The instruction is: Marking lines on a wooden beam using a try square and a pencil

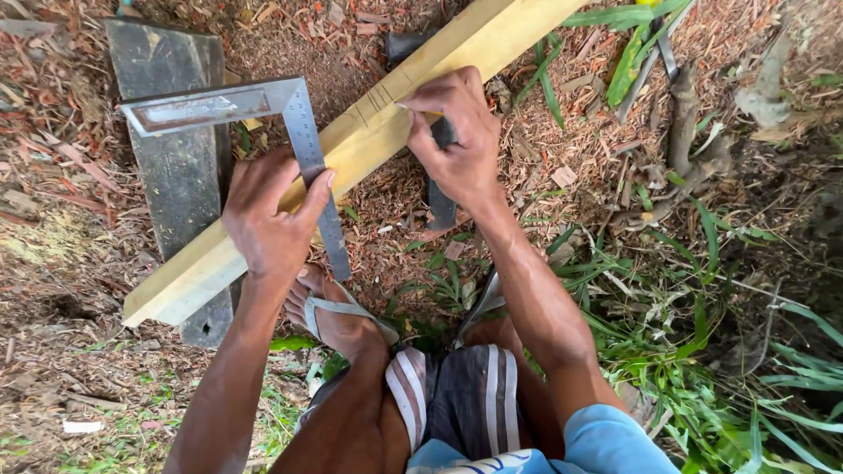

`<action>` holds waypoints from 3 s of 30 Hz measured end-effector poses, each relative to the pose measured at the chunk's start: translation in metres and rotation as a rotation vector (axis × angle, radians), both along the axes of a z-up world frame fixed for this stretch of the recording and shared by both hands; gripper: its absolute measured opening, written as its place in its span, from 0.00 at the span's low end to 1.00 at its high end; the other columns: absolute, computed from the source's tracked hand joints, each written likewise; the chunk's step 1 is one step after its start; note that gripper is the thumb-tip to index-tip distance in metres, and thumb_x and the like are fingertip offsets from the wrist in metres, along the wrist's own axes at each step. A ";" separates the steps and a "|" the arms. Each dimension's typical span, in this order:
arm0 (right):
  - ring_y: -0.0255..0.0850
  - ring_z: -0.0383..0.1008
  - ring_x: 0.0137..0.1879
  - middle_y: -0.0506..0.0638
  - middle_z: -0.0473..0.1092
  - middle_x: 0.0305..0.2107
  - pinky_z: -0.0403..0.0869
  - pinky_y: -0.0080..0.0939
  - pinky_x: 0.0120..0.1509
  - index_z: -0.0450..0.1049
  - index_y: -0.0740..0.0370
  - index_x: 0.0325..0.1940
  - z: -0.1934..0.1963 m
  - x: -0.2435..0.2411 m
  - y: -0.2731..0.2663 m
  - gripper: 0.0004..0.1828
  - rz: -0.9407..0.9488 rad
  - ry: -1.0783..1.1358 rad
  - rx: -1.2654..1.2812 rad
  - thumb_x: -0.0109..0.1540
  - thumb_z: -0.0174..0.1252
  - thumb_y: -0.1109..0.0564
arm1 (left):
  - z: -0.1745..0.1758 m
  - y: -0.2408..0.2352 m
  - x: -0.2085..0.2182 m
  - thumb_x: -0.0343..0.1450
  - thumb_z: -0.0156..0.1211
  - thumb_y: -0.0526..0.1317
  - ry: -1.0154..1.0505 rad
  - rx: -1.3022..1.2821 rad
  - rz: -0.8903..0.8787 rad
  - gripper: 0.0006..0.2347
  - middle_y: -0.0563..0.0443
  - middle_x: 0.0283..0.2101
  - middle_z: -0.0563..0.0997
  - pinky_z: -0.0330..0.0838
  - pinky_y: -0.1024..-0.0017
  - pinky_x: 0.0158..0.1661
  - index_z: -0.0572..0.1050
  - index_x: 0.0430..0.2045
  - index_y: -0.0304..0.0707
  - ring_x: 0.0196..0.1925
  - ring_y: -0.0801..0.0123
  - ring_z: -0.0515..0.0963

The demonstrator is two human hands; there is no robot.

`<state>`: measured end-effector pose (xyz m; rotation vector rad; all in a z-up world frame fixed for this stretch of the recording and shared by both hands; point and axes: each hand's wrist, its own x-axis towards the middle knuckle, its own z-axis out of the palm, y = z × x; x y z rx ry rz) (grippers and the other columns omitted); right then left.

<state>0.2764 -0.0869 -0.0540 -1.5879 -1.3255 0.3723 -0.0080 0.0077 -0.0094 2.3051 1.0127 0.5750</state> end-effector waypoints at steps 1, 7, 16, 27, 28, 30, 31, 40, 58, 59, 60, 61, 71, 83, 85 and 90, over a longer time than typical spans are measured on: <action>0.43 0.78 0.50 0.50 0.83 0.45 0.75 0.47 0.57 0.82 0.56 0.56 0.001 -0.001 0.001 0.10 -0.009 0.002 -0.007 0.75 0.64 0.67 | 0.002 0.000 0.000 0.85 0.88 0.40 -0.001 -0.002 -0.001 0.10 0.43 0.54 0.95 0.78 0.56 0.52 0.89 0.44 0.35 0.51 0.55 0.88; 0.42 0.79 0.49 0.49 0.83 0.44 0.75 0.48 0.59 0.82 0.55 0.55 -0.001 0.001 -0.001 0.09 0.001 -0.021 -0.008 0.75 0.63 0.66 | -0.002 -0.002 0.000 0.85 0.90 0.41 0.007 0.028 0.008 0.16 0.44 0.51 0.94 0.78 0.57 0.51 0.83 0.37 0.36 0.47 0.57 0.85; 0.41 0.80 0.49 0.49 0.84 0.44 0.75 0.50 0.62 0.83 0.55 0.56 -0.003 0.002 -0.002 0.10 0.014 -0.012 -0.012 0.75 0.66 0.68 | -0.002 -0.002 0.000 0.86 0.88 0.42 -0.005 0.021 0.008 0.13 0.42 0.53 0.95 0.78 0.57 0.50 0.86 0.40 0.34 0.50 0.56 0.86; 0.39 0.83 0.54 0.49 0.83 0.51 0.80 0.40 0.57 0.83 0.54 0.62 0.023 0.011 -0.017 0.05 -0.112 0.434 -0.028 0.83 0.67 0.55 | -0.033 0.005 -0.015 0.86 0.90 0.45 0.050 -0.043 0.025 0.13 0.48 0.46 0.94 0.80 0.60 0.49 0.88 0.44 0.38 0.44 0.61 0.86; 0.40 0.88 0.49 0.53 0.84 0.51 0.82 0.35 0.48 0.82 0.56 0.65 0.030 0.015 -0.022 0.06 -0.179 0.483 -0.020 0.86 0.66 0.53 | -0.043 0.008 -0.022 0.86 0.91 0.46 0.096 -0.142 0.040 0.13 0.52 0.41 0.91 0.79 0.63 0.46 0.89 0.45 0.41 0.40 0.65 0.83; 0.40 0.81 0.44 0.56 0.85 0.48 0.79 0.38 0.49 0.83 0.59 0.68 0.048 0.018 -0.032 0.08 -0.159 0.466 0.029 0.85 0.62 0.61 | -0.032 0.014 -0.022 0.86 0.89 0.46 0.038 -0.333 0.080 0.12 0.45 0.47 0.91 0.80 0.56 0.51 0.90 0.51 0.40 0.47 0.55 0.86; 0.41 0.75 0.40 0.59 0.86 0.46 0.76 0.41 0.49 0.85 0.62 0.71 0.056 0.019 -0.037 0.15 -0.144 0.450 0.069 0.84 0.57 0.69 | -0.026 0.017 -0.023 0.85 0.88 0.45 -0.021 -0.536 0.115 0.13 0.37 0.53 0.92 0.82 0.49 0.56 0.92 0.58 0.38 0.54 0.45 0.90; 0.50 0.83 0.51 0.59 0.84 0.47 0.83 0.54 0.65 0.87 0.59 0.63 0.076 -0.067 -0.099 0.35 -0.061 0.784 -0.229 0.67 0.39 0.76 | -0.008 0.022 -0.015 0.87 0.83 0.43 -0.044 -0.577 0.168 0.10 0.42 0.59 0.84 0.78 0.53 0.64 0.92 0.57 0.39 0.64 0.55 0.78; 0.35 0.69 0.39 0.51 0.77 0.37 0.73 0.38 0.46 0.85 0.63 0.63 0.097 -0.177 -0.070 0.09 -0.163 1.311 -0.416 0.82 0.60 0.65 | 0.009 0.041 0.021 0.82 0.86 0.46 -0.017 -0.323 -0.268 0.37 0.28 0.69 0.85 0.77 0.38 0.71 0.72 0.87 0.35 0.70 0.38 0.83; 0.35 0.69 0.39 0.51 0.77 0.37 0.73 0.38 0.46 0.85 0.63 0.63 0.091 -0.179 -0.072 0.09 -0.165 1.313 -0.421 0.82 0.60 0.65 | 0.008 0.042 0.022 0.82 0.86 0.46 -0.015 -0.329 -0.267 0.37 0.28 0.69 0.85 0.77 0.38 0.71 0.72 0.87 0.35 0.70 0.38 0.83; 0.35 0.68 0.39 0.51 0.77 0.37 0.73 0.38 0.46 0.85 0.62 0.62 0.085 -0.180 -0.075 0.09 -0.165 1.303 -0.444 0.82 0.60 0.65 | 0.008 0.044 0.022 0.84 0.82 0.41 -0.017 -0.340 -0.334 0.35 0.27 0.71 0.86 0.78 0.38 0.71 0.71 0.88 0.34 0.71 0.37 0.84; 0.35 0.68 0.39 0.51 0.77 0.37 0.73 0.37 0.45 0.85 0.61 0.62 0.078 -0.182 -0.076 0.09 -0.168 1.293 -0.461 0.82 0.60 0.65 | 0.007 0.047 0.023 0.86 0.79 0.37 -0.019 -0.350 -0.406 0.32 0.26 0.73 0.86 0.78 0.38 0.72 0.70 0.88 0.33 0.73 0.36 0.85; 0.34 0.71 0.49 0.51 0.80 0.40 0.76 0.38 0.55 0.88 0.66 0.61 0.085 -0.183 -0.078 0.06 -0.252 1.262 -0.448 0.80 0.68 0.64 | -0.019 0.045 0.019 0.83 0.83 0.43 -0.085 -0.258 -0.425 0.31 0.42 0.76 0.88 0.83 0.50 0.69 0.78 0.86 0.45 0.75 0.47 0.86; 0.26 0.73 0.45 0.42 0.79 0.38 0.77 0.29 0.50 0.88 0.61 0.60 0.089 -0.176 -0.078 0.06 -0.255 1.294 -0.458 0.79 0.69 0.60 | -0.027 0.046 0.013 0.86 0.80 0.45 0.003 -0.173 -0.477 0.30 0.30 0.69 0.91 0.81 0.50 0.68 0.78 0.85 0.36 0.71 0.43 0.85; 0.32 0.72 0.45 0.49 0.80 0.38 0.76 0.34 0.49 0.88 0.65 0.61 0.081 -0.176 -0.083 0.07 -0.209 1.270 -0.456 0.80 0.68 0.63 | -0.029 0.047 0.014 0.87 0.80 0.48 0.024 -0.145 -0.489 0.30 0.31 0.69 0.92 0.81 0.52 0.67 0.78 0.85 0.36 0.71 0.45 0.85; 0.36 0.70 0.42 0.52 0.81 0.39 0.74 0.38 0.50 0.87 0.66 0.66 0.076 -0.172 -0.089 0.10 -0.159 1.283 -0.448 0.81 0.65 0.65 | -0.028 0.046 0.013 0.88 0.79 0.49 0.036 -0.133 -0.489 0.30 0.32 0.69 0.92 0.81 0.52 0.67 0.77 0.85 0.37 0.71 0.45 0.84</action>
